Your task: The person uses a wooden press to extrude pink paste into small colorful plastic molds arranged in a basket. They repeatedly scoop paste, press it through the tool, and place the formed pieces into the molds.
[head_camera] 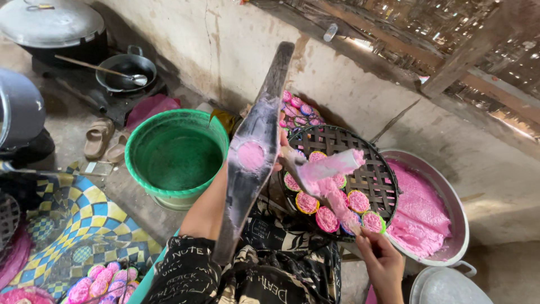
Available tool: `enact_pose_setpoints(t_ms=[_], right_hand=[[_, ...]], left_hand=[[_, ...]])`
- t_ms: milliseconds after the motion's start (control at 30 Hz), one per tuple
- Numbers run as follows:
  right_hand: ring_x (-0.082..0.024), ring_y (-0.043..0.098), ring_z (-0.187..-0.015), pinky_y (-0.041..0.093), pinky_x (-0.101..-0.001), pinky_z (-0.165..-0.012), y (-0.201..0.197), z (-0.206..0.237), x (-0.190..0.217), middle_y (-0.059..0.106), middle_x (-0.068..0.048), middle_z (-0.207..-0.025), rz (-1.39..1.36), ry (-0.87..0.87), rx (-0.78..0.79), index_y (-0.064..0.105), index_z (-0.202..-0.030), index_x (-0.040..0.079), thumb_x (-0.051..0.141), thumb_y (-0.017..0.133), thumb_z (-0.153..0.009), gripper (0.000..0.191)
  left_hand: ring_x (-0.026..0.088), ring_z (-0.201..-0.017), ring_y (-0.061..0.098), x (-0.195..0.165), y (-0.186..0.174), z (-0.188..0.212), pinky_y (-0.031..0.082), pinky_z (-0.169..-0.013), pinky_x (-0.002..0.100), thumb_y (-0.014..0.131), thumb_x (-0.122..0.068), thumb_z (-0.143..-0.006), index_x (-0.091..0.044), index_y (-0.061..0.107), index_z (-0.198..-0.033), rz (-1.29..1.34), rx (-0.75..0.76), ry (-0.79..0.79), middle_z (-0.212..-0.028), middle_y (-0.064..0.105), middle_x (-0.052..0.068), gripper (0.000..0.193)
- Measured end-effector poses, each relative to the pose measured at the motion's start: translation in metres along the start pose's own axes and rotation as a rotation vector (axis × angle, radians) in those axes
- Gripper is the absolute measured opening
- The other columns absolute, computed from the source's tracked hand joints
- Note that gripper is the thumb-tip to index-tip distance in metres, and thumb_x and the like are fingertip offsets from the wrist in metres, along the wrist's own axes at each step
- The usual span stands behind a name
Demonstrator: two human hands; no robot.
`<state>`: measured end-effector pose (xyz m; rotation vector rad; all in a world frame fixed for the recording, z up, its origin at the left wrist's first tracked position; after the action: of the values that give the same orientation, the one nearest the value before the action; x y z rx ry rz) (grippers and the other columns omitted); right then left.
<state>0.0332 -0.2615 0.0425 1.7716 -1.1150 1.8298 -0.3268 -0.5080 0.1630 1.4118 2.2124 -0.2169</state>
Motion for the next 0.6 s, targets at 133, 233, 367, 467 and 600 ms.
enact_pose_setpoints(t_ms=[133, 233, 367, 467, 600], right_hand=[[-0.004, 0.06, -0.083, 0.048, -0.019, -0.076, 0.02, 0.002, 0.005, 0.069, 0.0, -0.091, -0.085, 0.035, 0.042, 0.073, -0.12, -0.002, 0.005, 0.071, -0.093, 0.029], [-0.004, 0.061, -0.084, 0.049, -0.019, -0.077, 0.03, 0.005, 0.015, 0.069, 0.0, -0.091, -0.122, 0.004, 0.042, 0.072, -0.121, -0.002, 0.004, 0.071, -0.093, 0.029], [-0.005, 0.058, -0.082, 0.046, -0.0198, -0.074, 0.044, 0.005, 0.03, 0.066, 0.0, -0.091, -0.098, -0.037, 0.021, 0.074, -0.122, -0.003, 0.004, 0.072, -0.095, 0.028], [-0.004, 0.06, -0.083, 0.048, -0.0187, -0.075, 0.046, 0.002, 0.045, 0.068, 0.001, -0.091, -0.053, -0.089, 0.016, 0.073, -0.121, -0.002, 0.005, 0.072, -0.094, 0.028], [-0.004, 0.06, -0.079, 0.048, -0.0191, -0.071, 0.006, -0.006, 0.063, 0.07, 0.0, -0.088, 0.122, -0.141, -0.086, 0.076, -0.121, 0.003, 0.008, 0.075, -0.092, 0.029]], left_hand=[[0.022, -0.102, 0.066, -0.024, 0.009, 0.007, 0.041, -0.116, 0.051, 0.084, -0.021, -0.078, -0.008, 0.064, -0.113, -0.027, -0.078, 0.021, -0.111, 0.059, 0.005, 0.042], [0.021, -0.103, 0.066, -0.045, 0.018, 0.012, 0.041, -0.115, 0.051, 0.083, -0.026, -0.081, -0.007, 0.062, -0.122, 0.019, -0.169, 0.027, -0.114, 0.062, 0.006, 0.05], [0.02, -0.104, 0.069, -0.076, 0.038, 0.012, 0.034, -0.126, 0.056, 0.082, -0.031, -0.081, -0.007, 0.064, -0.12, -0.765, 0.063, 0.346, -0.112, 0.065, 0.005, 0.049], [0.02, -0.1, 0.073, -0.08, 0.041, 0.009, 0.026, -0.126, 0.057, 0.082, -0.039, -0.073, -0.007, 0.068, -0.115, -0.694, 0.126, 0.151, -0.105, 0.072, 0.005, 0.054], [0.031, -0.114, 0.07, -0.082, 0.035, 0.006, 0.029, -0.128, 0.052, 0.079, -0.034, -0.08, -0.01, 0.07, -0.11, -0.805, 0.027, 0.228, -0.107, 0.072, 0.007, 0.04]])
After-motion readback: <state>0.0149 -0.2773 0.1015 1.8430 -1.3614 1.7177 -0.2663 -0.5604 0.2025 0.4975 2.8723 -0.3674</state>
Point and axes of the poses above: each hand's wrist, its own z-axis away from the middle knuckle, its own y-axis out of the palm, x = y × z, the point moved 3 cm from there along -z, towards the middle knuckle
